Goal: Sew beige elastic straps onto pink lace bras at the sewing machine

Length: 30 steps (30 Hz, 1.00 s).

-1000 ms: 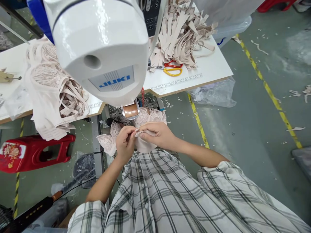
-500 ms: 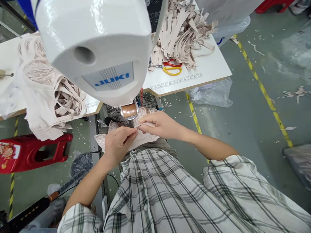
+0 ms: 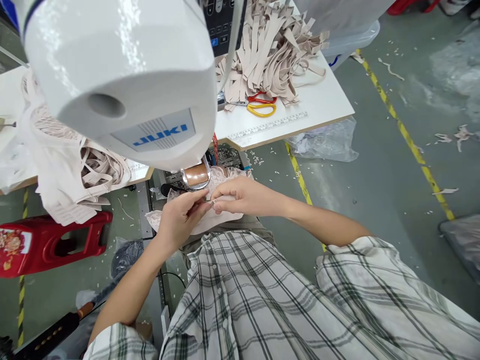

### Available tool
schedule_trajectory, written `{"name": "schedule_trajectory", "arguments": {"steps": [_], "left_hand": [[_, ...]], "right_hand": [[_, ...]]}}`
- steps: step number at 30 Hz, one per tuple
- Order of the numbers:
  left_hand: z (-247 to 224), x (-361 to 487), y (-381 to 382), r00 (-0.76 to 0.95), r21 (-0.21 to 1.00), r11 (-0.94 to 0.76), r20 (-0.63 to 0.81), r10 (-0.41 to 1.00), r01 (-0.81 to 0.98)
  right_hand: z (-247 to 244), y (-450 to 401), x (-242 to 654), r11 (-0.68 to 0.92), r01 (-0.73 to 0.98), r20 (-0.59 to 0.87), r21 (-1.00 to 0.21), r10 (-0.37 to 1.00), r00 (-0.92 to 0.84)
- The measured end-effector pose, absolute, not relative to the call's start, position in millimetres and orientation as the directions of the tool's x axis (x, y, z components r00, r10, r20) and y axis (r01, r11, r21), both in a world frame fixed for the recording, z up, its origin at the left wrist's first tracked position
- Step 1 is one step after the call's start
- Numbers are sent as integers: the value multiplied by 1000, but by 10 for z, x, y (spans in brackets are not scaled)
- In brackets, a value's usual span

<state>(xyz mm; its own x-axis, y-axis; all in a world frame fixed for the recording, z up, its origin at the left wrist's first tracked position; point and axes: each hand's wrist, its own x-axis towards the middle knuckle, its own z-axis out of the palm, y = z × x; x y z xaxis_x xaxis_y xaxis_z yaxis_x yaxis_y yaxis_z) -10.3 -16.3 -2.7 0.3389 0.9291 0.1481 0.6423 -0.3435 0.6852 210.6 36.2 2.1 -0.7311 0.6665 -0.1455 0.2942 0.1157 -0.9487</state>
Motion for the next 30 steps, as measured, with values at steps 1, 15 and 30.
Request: {"name": "schedule_trajectory", "arguments": {"steps": [1,15,30], "left_hand": [[-24,-115,-135,386,678,-356,115,915,643],[-118,-114,-41,183,453,-292,270,945,842],[-317,-494,177,531,47,-589,379,758,807]], "right_hand": [[16,366,2112,112,303,-157,-946,661,-734],[64,708,1912,432,389,89,-814,754,-651],[159,824,1775,504,597,-25,-625,751,-660]]}}
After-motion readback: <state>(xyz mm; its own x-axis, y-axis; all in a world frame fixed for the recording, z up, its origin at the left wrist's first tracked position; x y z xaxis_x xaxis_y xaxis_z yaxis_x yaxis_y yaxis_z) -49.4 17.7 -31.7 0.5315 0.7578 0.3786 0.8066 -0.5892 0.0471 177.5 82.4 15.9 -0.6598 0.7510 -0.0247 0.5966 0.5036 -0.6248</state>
